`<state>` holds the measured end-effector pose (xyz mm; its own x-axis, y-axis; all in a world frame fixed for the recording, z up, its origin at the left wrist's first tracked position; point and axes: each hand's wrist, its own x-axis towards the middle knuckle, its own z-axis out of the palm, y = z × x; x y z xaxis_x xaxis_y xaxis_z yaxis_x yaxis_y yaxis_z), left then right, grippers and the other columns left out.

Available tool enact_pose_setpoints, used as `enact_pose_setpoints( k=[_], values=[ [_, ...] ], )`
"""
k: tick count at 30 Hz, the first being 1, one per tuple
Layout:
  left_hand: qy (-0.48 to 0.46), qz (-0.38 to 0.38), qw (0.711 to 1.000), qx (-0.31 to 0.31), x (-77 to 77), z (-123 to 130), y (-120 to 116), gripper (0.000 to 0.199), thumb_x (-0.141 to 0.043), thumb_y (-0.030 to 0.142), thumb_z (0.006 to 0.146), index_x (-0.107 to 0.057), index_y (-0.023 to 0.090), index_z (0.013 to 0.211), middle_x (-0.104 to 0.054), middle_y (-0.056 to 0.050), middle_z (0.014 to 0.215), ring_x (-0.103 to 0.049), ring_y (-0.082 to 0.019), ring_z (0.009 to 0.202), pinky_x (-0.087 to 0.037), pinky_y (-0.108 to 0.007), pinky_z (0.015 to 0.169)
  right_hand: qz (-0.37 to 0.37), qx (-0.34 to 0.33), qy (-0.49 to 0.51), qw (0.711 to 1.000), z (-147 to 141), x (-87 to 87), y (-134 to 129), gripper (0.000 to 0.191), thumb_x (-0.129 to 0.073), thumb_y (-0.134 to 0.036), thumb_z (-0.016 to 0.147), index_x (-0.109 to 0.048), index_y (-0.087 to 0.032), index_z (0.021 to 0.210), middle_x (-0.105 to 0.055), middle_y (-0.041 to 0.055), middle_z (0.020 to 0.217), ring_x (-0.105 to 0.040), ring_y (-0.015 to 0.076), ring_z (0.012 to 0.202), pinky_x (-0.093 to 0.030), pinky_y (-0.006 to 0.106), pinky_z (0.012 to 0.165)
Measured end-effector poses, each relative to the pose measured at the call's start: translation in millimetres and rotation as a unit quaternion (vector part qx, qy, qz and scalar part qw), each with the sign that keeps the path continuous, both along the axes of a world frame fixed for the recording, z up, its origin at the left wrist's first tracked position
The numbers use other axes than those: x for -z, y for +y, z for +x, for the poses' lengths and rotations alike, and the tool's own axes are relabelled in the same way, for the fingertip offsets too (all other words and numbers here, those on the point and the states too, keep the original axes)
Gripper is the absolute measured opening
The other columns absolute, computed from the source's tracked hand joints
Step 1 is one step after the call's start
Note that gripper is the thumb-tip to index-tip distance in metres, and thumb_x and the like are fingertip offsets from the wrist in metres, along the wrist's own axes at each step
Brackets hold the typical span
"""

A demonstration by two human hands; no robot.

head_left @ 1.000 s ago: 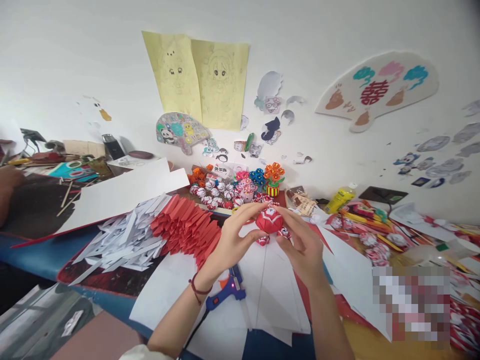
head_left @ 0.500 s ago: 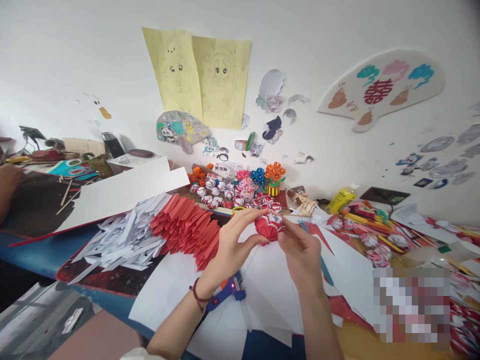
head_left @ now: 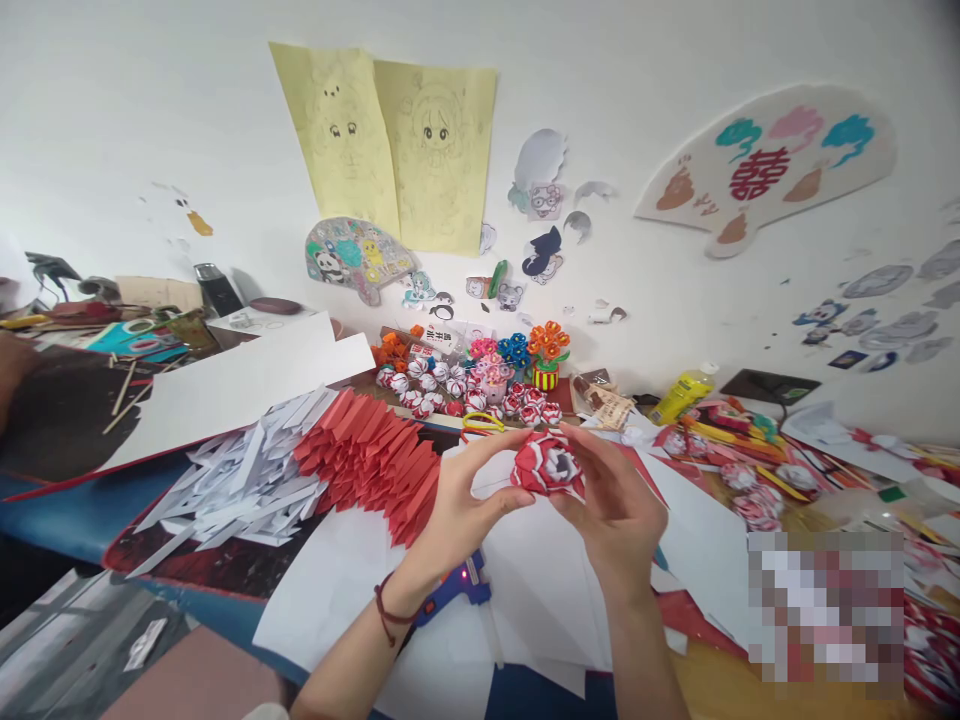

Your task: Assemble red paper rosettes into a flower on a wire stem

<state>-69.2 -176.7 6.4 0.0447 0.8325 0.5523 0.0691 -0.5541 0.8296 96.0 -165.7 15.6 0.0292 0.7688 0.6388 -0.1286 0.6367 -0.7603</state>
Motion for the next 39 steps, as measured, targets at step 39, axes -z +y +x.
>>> enact_pose_setpoints(
  k=[39],
  values=[
    [0.01, 0.079, 0.996, 0.036, 16.2, -13, 11, 0.049, -0.065, 0.047, 0.084, -0.063, 0.029, 0.13, -0.07, -0.01, 0.105, -0.052, -0.028, 0.113, -0.04, -0.043, 0.1, 0.005, 0.029, -0.198, 0.98, 5, 7.4, -4, 0.046, -0.073, -0.017, 0.084, -0.066, -0.036, 0.125, -0.069, 0.0, 0.122, -0.066, 0.0218, 0.11, -0.054, 0.035, 0.097]
  ],
)
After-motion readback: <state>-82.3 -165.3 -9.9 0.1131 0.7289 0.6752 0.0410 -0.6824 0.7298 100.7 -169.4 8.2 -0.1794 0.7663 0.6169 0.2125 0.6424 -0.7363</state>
